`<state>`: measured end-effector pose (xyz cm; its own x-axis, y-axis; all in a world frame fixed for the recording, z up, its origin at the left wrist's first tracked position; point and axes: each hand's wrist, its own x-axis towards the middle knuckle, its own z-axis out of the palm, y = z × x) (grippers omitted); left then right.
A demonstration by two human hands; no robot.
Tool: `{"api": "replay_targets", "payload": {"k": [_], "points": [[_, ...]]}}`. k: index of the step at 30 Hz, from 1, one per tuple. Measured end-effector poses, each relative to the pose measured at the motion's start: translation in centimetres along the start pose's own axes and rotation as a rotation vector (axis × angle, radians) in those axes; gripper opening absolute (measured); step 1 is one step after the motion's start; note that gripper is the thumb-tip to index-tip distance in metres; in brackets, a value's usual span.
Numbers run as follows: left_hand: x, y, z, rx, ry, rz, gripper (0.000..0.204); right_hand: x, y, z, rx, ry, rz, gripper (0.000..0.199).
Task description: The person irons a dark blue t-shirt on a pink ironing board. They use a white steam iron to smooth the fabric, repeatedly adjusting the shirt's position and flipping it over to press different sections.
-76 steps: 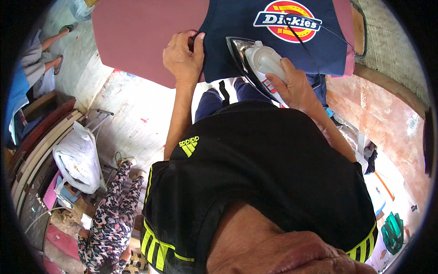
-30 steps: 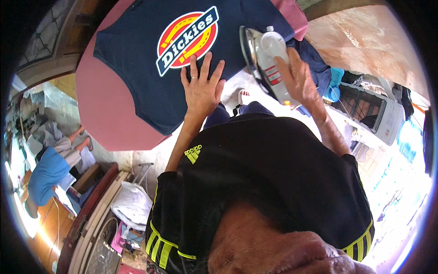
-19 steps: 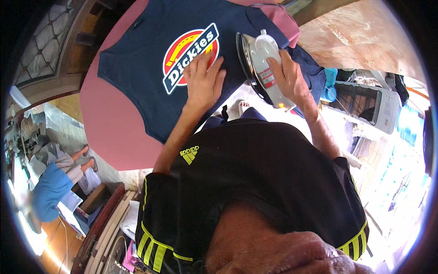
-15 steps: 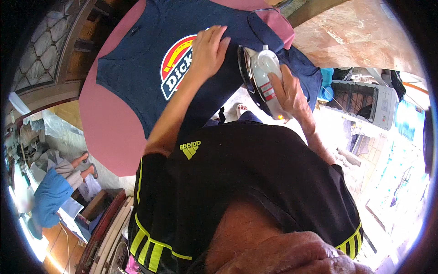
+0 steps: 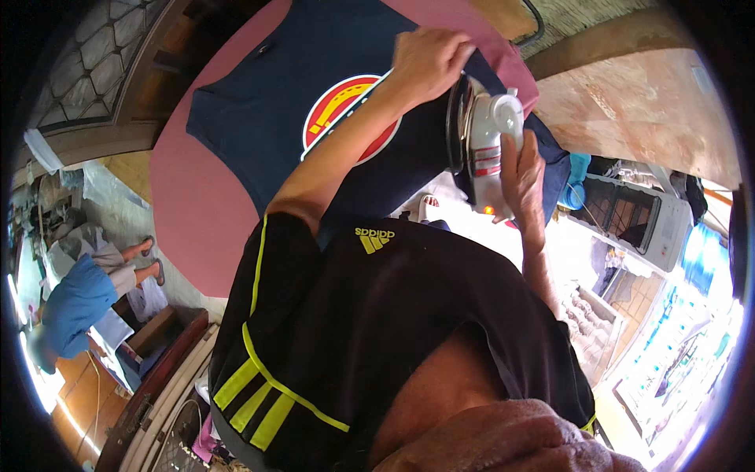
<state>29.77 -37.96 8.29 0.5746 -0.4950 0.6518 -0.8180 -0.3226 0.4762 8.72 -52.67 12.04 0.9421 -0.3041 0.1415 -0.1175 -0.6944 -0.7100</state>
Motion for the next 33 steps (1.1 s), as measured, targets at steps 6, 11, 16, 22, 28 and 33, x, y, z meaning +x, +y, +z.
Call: {"api": "replay_targets", "payload": {"k": [6, 11, 16, 22, 28, 33], "points": [[-9.3, -4.8, -3.9, 0.667, -0.073, -0.287, 0.055, 5.8, 0.3, -1.6, -0.074, -0.166, -0.115, 0.024], [-7.1, -12.2, -5.1, 0.764, -0.065, -0.265, 0.06, 13.7, -0.9, -2.2, -0.112, -0.254, -0.299, 0.027], [-2.7, -16.8, -8.4, 0.916, 0.178, -0.26, 0.035, 22.9, -5.9, 2.4, -0.183, -0.333, -0.692, 0.035], [-1.9, -20.2, -9.1, 0.535, 0.373, -0.46, 0.031, 30.8, -6.3, 13.6, -0.183, -0.149, -0.875, 0.039], [-2.2, -22.1, -9.3, 0.494, 0.509, -0.362, 0.022, 35.1, -11.3, 18.6, -0.355, -0.332, -0.936, 0.045], [-2.8, -22.7, -10.8, 0.482, 0.413, -0.428, 0.019, 32.1, -11.3, 17.9, -0.123, -0.363, -0.666, 0.05]]}}
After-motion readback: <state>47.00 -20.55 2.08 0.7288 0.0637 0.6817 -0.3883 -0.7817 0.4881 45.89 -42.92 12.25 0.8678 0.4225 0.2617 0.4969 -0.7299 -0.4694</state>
